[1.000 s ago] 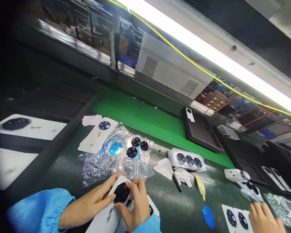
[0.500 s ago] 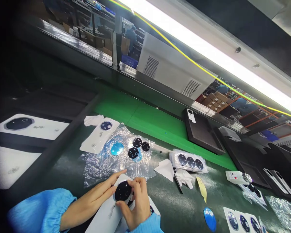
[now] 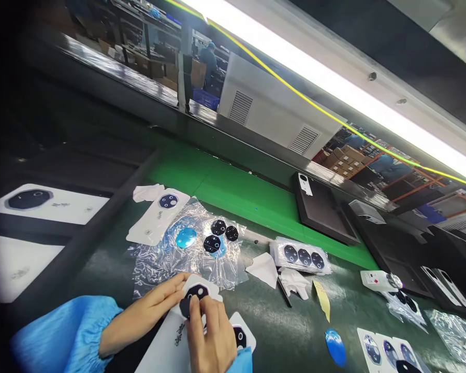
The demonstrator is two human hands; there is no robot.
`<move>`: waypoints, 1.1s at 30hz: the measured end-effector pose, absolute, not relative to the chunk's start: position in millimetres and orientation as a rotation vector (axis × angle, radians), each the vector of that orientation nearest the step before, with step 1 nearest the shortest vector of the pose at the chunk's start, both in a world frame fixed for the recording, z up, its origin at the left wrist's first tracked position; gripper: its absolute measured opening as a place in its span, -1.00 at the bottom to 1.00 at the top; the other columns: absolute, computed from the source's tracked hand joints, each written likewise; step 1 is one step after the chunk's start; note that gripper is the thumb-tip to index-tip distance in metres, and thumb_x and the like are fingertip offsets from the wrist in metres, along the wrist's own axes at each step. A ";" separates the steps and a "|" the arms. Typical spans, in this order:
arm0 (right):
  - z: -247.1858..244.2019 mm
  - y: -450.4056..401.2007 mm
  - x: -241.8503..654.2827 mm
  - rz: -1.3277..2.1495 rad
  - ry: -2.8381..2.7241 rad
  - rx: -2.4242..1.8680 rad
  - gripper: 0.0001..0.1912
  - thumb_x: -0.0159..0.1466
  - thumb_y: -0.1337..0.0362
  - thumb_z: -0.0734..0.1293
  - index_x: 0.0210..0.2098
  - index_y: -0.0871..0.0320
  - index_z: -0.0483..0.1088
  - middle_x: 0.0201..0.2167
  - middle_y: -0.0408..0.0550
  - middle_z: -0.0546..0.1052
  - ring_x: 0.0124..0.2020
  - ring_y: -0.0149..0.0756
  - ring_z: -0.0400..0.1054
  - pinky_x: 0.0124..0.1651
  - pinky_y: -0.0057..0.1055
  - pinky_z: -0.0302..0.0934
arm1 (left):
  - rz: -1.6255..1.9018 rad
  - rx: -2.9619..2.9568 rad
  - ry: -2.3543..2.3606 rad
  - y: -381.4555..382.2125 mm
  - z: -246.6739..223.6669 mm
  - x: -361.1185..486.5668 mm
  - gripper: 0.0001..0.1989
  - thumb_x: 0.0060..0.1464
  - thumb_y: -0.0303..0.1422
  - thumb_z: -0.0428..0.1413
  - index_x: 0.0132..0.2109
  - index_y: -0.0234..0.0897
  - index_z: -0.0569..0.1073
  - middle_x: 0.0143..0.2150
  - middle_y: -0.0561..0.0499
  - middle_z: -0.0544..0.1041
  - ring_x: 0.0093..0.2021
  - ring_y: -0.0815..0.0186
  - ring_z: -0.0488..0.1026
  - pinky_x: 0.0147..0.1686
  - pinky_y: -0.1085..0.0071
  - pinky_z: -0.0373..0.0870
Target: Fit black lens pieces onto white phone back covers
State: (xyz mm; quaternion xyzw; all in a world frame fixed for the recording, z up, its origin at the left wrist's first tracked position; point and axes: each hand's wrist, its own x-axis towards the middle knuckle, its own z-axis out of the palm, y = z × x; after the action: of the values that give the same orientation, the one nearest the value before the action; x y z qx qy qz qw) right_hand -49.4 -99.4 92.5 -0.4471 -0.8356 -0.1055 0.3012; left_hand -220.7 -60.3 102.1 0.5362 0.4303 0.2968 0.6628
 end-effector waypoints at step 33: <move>113.1 -95.0 -14.1 0.721 -1.643 -1.217 -0.57 0.20 -0.07 0.29 -0.09 0.08 0.38 -0.15 0.07 0.52 -0.11 -0.13 0.41 -0.06 -0.28 0.33 | 0.631 0.879 0.829 -55.2 112.6 -220.0 -0.34 0.00 -0.02 0.05 0.17 -0.27 0.15 -0.09 -0.03 0.52 -0.05 0.15 0.40 -0.06 0.35 0.25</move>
State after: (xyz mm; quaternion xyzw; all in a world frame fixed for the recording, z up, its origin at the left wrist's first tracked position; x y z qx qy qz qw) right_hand -14.1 -95.0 113.1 -0.4961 -0.6699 0.2941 0.4676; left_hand -220.0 -55.2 112.6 0.4061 0.3832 0.2918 0.7766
